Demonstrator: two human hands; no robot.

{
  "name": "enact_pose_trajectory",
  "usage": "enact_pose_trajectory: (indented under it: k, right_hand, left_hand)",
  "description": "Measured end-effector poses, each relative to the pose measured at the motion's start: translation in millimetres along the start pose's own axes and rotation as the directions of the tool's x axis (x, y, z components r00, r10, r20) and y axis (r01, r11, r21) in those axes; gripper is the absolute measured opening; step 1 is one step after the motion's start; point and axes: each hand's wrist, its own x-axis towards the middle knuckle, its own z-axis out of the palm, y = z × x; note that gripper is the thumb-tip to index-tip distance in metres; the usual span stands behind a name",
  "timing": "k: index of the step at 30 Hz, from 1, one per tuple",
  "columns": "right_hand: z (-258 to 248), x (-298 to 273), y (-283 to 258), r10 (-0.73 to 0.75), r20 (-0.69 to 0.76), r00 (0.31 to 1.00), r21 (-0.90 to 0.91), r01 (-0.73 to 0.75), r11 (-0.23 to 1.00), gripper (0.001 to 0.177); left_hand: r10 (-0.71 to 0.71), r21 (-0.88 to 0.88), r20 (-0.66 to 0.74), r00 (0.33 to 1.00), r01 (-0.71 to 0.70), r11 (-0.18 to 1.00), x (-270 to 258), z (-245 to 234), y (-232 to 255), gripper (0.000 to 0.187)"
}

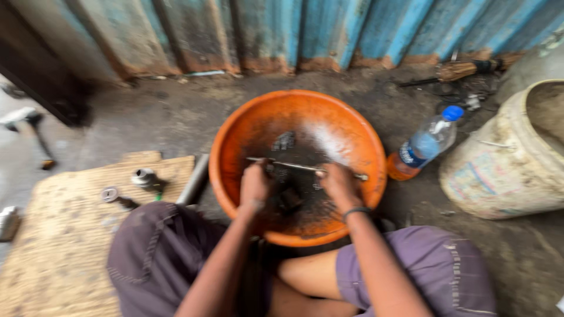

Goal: The person cleans several dark metal mechanical parts in a basin of liquid using their hands and a small abrasive pad.

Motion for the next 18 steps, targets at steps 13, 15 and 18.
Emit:
enact_pose_trajectory:
  k: [13,15,18]
  right_hand:
    - [47.8,28.0,8.6,-0.25,-0.181,0.951,-0.115,0.232,0.966,0.015]
    - [49.3,37.2,16.8,-0.268,-0.195,0.944,0.015,0.276,0.961,0.027]
    - [48.0,35.6,19.5,-0.299,-0.206,0.932,0.034,0.312,0.949,0.04]
  left_hand:
    - [0.164,0.01,0.048,0.985,-0.165,0.986,28.3,53.9,-20.7,0.041]
    - [0.235,0.022,0.071,0.969,-0.237,0.971,17.1,64.8,-1.2,0.044]
    - [0.303,0.067,0.1,0.948,-0.31,0.948,15.1,59.8,1.2,0.045]
